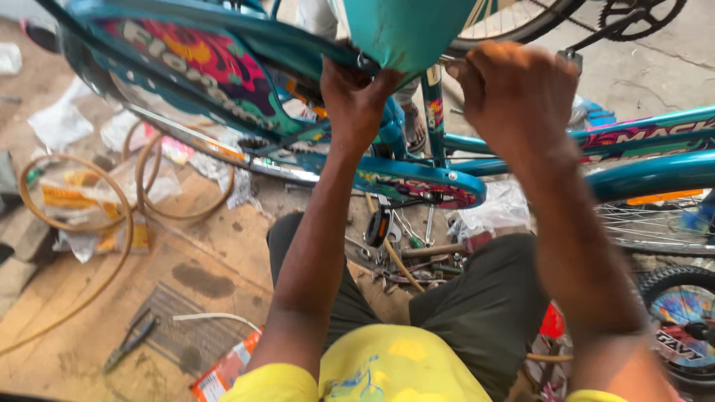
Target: The person sits on the floor and uses a wrench to tighten bolts on the bicycle frame near the seat post. They repeatedly adjust the wrench and reposition their hands to secure the connection.
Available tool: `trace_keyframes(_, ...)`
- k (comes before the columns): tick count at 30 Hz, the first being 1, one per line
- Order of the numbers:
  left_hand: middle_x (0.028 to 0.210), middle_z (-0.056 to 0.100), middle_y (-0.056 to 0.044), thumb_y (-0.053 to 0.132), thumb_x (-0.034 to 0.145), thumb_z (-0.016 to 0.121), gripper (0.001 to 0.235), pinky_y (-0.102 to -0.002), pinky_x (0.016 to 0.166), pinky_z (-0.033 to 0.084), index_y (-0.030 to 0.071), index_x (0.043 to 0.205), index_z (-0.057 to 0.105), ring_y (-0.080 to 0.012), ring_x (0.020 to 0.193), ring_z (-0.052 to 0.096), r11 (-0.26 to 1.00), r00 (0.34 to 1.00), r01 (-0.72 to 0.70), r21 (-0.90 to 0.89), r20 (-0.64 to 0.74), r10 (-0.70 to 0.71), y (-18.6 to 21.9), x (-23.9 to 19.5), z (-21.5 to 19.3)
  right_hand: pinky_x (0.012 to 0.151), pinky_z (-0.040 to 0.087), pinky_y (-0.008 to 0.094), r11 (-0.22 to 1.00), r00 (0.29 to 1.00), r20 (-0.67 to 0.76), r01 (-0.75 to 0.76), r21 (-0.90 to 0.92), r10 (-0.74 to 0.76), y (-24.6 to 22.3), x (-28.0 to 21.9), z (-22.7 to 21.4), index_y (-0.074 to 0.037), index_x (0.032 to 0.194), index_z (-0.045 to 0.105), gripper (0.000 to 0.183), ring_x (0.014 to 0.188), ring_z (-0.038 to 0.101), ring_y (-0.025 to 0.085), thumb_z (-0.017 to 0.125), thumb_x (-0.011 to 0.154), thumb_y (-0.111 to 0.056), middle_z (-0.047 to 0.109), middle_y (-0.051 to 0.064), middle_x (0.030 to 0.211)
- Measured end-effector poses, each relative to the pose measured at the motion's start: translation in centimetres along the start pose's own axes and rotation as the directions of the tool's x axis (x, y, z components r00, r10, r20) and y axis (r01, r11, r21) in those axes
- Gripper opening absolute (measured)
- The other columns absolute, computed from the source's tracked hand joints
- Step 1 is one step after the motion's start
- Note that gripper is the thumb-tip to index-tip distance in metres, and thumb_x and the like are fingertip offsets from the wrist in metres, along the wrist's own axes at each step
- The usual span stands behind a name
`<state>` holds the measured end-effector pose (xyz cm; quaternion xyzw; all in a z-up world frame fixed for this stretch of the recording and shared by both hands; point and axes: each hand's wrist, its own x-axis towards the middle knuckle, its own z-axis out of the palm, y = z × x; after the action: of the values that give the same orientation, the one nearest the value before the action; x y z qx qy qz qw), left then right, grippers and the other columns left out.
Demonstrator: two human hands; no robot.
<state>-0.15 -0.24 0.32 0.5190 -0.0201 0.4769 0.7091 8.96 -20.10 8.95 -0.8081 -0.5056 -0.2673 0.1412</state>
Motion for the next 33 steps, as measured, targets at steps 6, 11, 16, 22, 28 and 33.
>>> trace_keyframes(6, 0.111, 0.071, -0.015, -0.001, 0.091, 0.077, 0.050, -0.035, 0.093, 0.063, -0.004, 0.129, 0.044, -0.0219, 0.104, 0.074, 0.999, 0.999, 0.032, -0.016, -0.019, -0.032, 0.1, -0.1, 0.1, 0.062, 0.046, 0.048, 0.994, 0.992, -0.110, 0.072, 0.076, -0.064, -1.1, -0.5, 1.6, -0.010, 0.122, 0.069, 0.015, 0.071, 0.066, 0.035, 0.066, 0.110, -0.018, 0.070, 0.010, 0.085)
trace_keyframes(11, 0.103, 0.070, -0.018, -0.004, 0.094, 0.082, 0.044, -0.034, 0.085, 0.058, -0.008, 0.127, 0.052, -0.0208, 0.094, 0.069, 0.999, 0.999, 0.024, 0.045, -0.026, -0.023, -0.4, -0.1, -0.1, 0.065, 0.047, 0.046, 0.846, 0.782, -0.477, -0.115, 0.520, 0.400, -8.6, -1.9, 11.3, -0.005, 0.114, 0.065, 0.012, 0.070, 0.063, 0.033, 0.062, 0.110, -0.016, 0.066, 0.014, 0.088)
trace_keyframes(16, 0.110, 0.070, -0.014, 0.000, 0.090, 0.079, 0.048, -0.034, 0.089, 0.063, -0.003, 0.126, 0.047, -0.0198, 0.102, 0.074, 1.000, 1.000, 0.005, -0.020, -0.012, -0.005, -0.1, 0.1, -0.1, 0.062, 0.045, 0.045, 0.902, 0.943, -0.257, -0.086, 0.423, 0.210, -4.1, -2.8, 6.2, -0.009, 0.103, 0.070, 0.010, 0.063, 0.060, 0.027, 0.066, 0.110, -0.015, 0.062, 0.010, 0.077)
trace_keyframes(22, 0.109, 0.069, -0.016, 0.002, 0.092, 0.079, 0.051, -0.036, 0.092, 0.063, -0.003, 0.129, 0.045, -0.0221, 0.101, 0.074, 1.000, 1.000, 0.020, 0.003, 0.006, -0.020, -0.5, -0.1, -0.5, 0.054, 0.046, 0.041, 0.943, 0.982, -0.049, 0.163, -0.288, -0.185, -1.5, 3.0, -3.3, -0.021, 0.095, 0.071, 0.016, 0.059, 0.063, 0.025, 0.075, 0.103, -0.035, 0.062, 0.003, 0.068)
trace_keyframes(28, 0.110, 0.067, -0.012, 0.004, 0.094, 0.081, 0.052, -0.032, 0.093, 0.061, -0.001, 0.130, 0.044, -0.0180, 0.104, 0.071, 1.000, 1.000, -0.008, 0.012, -0.013, 0.008, -1.4, -0.3, -0.7, 0.060, 0.044, 0.046, 0.989, 0.968, -0.223, 0.089, -0.114, -0.113, -1.5, 0.0, 1.7, -0.012, 0.107, 0.071, 0.013, 0.065, 0.062, 0.030, 0.074, 0.113, -0.024, 0.067, 0.006, 0.078)
trace_keyframes(33, 0.108, 0.068, -0.013, 0.004, 0.094, 0.081, 0.047, -0.031, 0.086, 0.060, -0.003, 0.126, 0.047, -0.0180, 0.100, 0.070, 1.000, 1.000, 0.006, 0.002, -0.024, -0.006, -1.2, -0.5, -0.5, 0.067, 0.051, 0.040, 0.766, 0.732, -0.425, -0.202, 0.611, 0.532, -9.2, -1.8, 12.5, -0.013, 0.115, 0.067, 0.013, 0.075, 0.068, 0.033, 0.060, 0.113, -0.024, 0.068, 0.013, 0.090)
